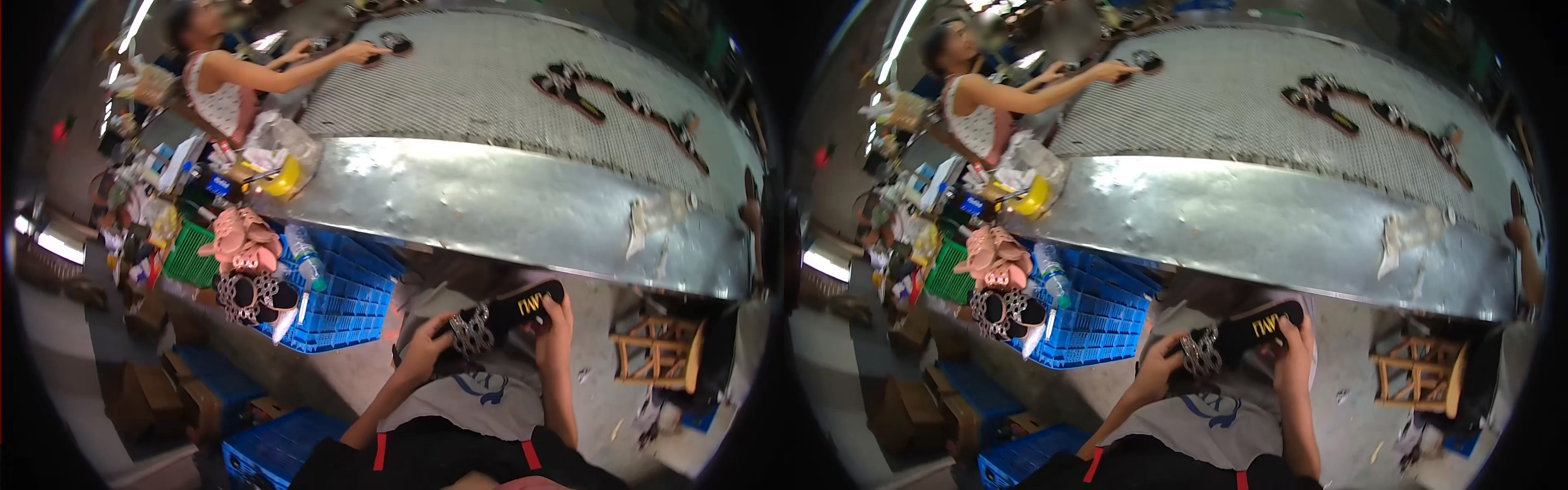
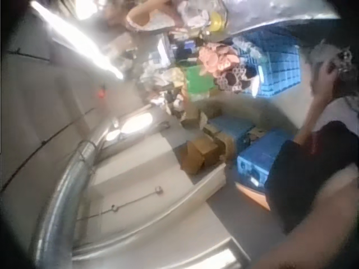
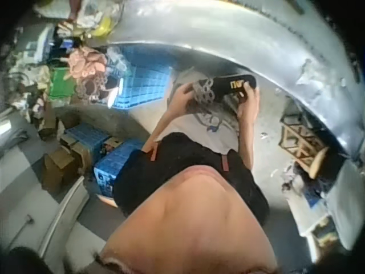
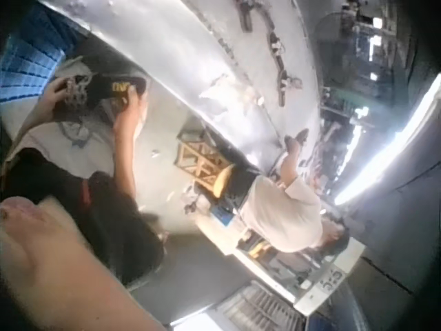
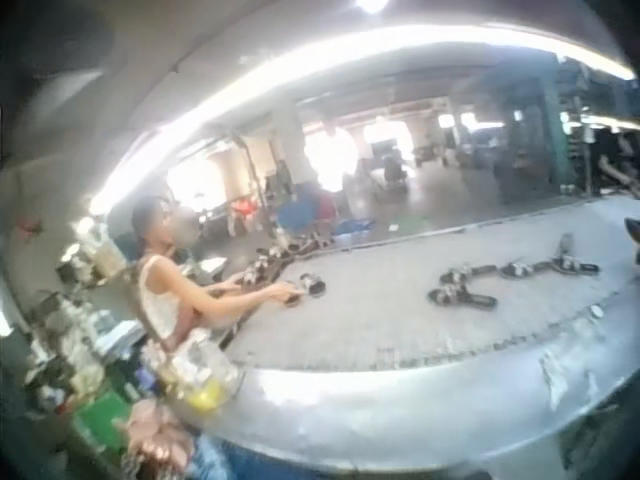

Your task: Using a liquid solution and a cloth to clean and finish sandals on a manufacturing line.

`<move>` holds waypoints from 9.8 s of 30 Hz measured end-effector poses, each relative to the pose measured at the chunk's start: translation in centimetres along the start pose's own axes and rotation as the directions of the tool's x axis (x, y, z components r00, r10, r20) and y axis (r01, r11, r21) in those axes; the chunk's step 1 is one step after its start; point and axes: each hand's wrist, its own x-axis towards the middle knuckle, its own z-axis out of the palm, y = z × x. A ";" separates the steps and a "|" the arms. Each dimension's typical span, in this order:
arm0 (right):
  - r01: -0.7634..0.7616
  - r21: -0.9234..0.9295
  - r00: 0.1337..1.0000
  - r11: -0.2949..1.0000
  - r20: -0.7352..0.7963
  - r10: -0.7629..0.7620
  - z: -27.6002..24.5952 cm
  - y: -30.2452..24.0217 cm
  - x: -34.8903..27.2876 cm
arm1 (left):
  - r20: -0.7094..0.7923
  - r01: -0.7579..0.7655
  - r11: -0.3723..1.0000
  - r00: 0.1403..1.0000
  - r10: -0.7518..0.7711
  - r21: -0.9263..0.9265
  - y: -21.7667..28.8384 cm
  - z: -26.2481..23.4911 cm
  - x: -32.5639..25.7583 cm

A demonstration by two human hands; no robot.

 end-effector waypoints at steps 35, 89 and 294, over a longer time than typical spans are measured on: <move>-0.095 -0.378 0.985 0.921 -0.168 0.033 1.8 -1.4 3.6 | -0.180 0.106 0.990 0.980 -0.088 0.091 1.6 -1.6 11.6; -0.121 -0.061 0.992 0.991 -0.054 0.118 1.6 -0.1 3.9 | -0.186 0.095 0.981 0.980 -0.063 0.168 4.0 -2.3 6.6; 0.336 -0.051 0.907 0.940 -0.250 -0.338 -4.2 -4.1 5.6 | 0.192 0.130 0.972 0.967 -0.169 0.196 3.5 1.7 0.8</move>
